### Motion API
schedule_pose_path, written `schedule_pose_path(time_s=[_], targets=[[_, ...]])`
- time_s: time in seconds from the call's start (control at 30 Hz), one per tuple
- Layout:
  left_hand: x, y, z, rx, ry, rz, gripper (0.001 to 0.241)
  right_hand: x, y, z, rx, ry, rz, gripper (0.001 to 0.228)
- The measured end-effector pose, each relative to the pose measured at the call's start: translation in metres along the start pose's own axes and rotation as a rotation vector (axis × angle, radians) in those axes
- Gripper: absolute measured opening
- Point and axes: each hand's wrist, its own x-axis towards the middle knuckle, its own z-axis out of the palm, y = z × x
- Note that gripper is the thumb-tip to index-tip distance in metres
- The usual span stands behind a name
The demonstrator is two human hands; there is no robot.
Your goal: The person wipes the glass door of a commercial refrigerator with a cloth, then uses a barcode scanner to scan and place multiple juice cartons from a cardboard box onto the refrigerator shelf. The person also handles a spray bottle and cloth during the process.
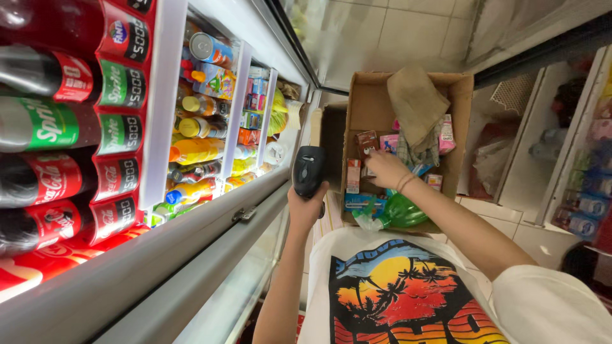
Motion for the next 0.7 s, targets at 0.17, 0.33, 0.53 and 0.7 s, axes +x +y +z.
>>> schedule_pose_path(time_s=[0.17, 0.33, 0.53, 0.7], targets=[[-0.010, 0.020, -0.004, -0.108, -0.007, -0.058, 0.020, -0.045, 0.012, -0.048, 0.348, 0.208, 0.189, 0.045], [-0.016, 0.058, 0.003, -0.170, -0.054, 0.067, 0.016, -0.087, 0.005, -0.080, 1.565, 0.197, 0.415, 0.036], [-0.031, 0.101, 0.026, -0.248, -0.163, -0.047, 0.021, -0.110, -0.034, -0.106, 2.048, 0.206, 0.222, 0.060], [-0.046, 0.122, 0.044, -0.309, -0.192, 0.107, 0.045, -0.104, -0.059, -0.142, 2.176, 0.317, 0.141, 0.060]])
